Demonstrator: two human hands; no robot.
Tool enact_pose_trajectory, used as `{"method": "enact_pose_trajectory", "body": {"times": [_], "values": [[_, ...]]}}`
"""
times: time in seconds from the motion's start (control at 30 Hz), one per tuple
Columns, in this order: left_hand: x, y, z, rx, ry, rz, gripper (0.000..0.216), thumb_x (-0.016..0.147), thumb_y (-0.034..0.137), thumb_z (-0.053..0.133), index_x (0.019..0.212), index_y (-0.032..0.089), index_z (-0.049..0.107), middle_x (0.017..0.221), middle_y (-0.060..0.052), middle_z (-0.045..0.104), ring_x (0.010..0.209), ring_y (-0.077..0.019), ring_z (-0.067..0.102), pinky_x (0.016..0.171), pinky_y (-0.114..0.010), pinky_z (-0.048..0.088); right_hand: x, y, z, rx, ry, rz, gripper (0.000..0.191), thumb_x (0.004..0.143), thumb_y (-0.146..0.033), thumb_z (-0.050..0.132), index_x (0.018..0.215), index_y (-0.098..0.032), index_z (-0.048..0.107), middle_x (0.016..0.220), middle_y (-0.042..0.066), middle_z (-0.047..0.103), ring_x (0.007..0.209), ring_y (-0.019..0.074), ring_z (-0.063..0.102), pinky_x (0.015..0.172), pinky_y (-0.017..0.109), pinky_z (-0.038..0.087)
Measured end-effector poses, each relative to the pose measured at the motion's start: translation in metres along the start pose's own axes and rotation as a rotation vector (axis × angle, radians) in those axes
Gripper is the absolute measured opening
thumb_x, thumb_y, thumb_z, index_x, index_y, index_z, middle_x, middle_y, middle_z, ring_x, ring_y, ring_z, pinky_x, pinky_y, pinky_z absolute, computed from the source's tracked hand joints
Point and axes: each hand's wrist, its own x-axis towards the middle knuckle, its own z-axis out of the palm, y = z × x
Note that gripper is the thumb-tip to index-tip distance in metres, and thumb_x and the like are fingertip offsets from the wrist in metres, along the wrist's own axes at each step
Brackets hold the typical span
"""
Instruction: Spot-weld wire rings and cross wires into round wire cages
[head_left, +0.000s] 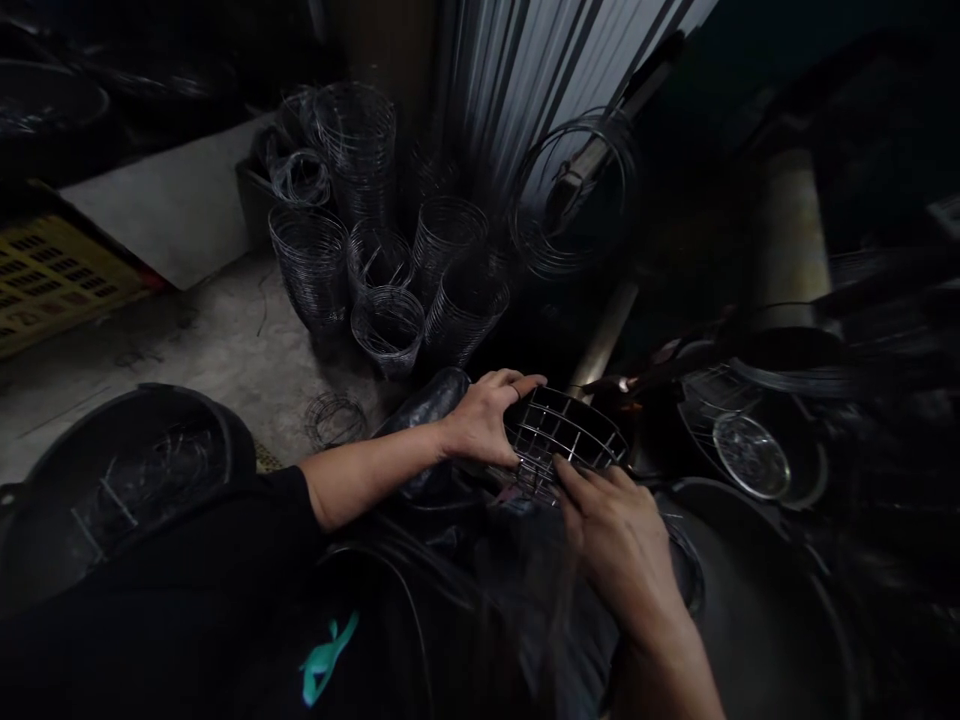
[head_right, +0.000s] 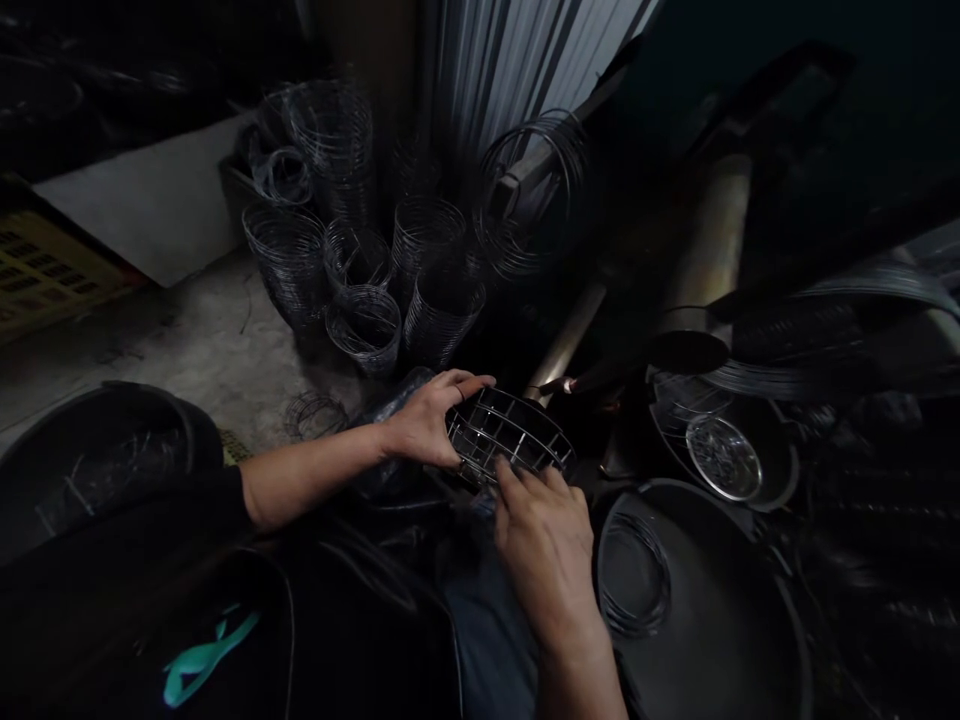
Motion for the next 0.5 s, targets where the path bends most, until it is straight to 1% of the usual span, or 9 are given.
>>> {"method": "enact_pose_trajectory", "body": {"times": [0.13,0.2,0.27,0.33,0.4,0.5], "values": [[0.007,0.002,0.003,-0.034,0.002,-0.011,0.099,0.047,0.049,0.083,0.135,0.018,0.050,0.123,-0.011,0.053,0.112,-0.0285,0.055,0.102,-0.045,0.046,0.000,0.011,0.012,0.138,0.273,-0.074,0.026,0.093,-0.016,0.048,0.102,-0.012,0.072,0.069,0.005,0.067,0.071,0.0202,0.058,0.069,0.033,0.044],[0.012,0.004,0.004,-0.050,0.009,-0.015,0.099,0.046,0.046,0.084,0.135,0.020,0.049,0.124,-0.010,0.052,0.113,-0.0286,0.055,0.102,-0.046,0.046,0.002,0.018,0.016,0.163,0.352,-0.083,0.024,0.093,-0.018,0.049,0.098,-0.014,0.073,0.068,0.005,0.067,0.069,0.0188,0.058,0.070,0.032,0.045],[0.018,0.005,0.005,-0.062,0.012,-0.019,0.100,0.045,0.042,0.085,0.135,0.021,0.049,0.124,-0.010,0.052,0.114,-0.0287,0.055,0.103,-0.046,0.046,0.005,0.024,0.018,0.193,0.379,-0.077,0.022,0.092,-0.018,0.052,0.098,-0.015,0.073,0.070,0.004,0.068,0.068,0.0174,0.057,0.068,0.031,0.046],[0.024,0.005,0.005,-0.069,0.014,-0.023,0.099,0.045,0.040,0.085,0.135,0.019,0.050,0.124,-0.010,0.053,0.114,-0.0286,0.055,0.103,-0.045,0.046,0.009,0.031,0.017,0.242,0.374,-0.072,0.021,0.091,-0.018,0.054,0.100,-0.016,0.073,0.073,0.004,0.069,0.066,0.0163,0.057,0.066,0.030,0.047],[0.032,0.005,0.006,-0.074,0.023,-0.026,0.099,0.044,0.039,0.085,0.134,0.017,0.051,0.123,-0.011,0.053,0.114,-0.0285,0.055,0.104,-0.044,0.046,0.014,0.038,0.015,0.279,0.379,-0.070,0.020,0.091,-0.019,0.056,0.100,-0.016,0.073,0.074,0.004,0.070,0.065,0.0157,0.057,0.066,0.030,0.048],[0.045,0.002,0.010,-0.092,0.029,-0.043,0.100,0.043,0.038,0.085,0.134,0.016,0.051,0.122,-0.011,0.053,0.114,-0.0286,0.056,0.104,-0.044,0.046,0.024,0.050,0.013,0.271,0.401,-0.081,0.020,0.091,-0.021,0.056,0.099,-0.018,0.074,0.073,0.004,0.071,0.063,0.0150,0.058,0.067,0.031,0.050]]}}
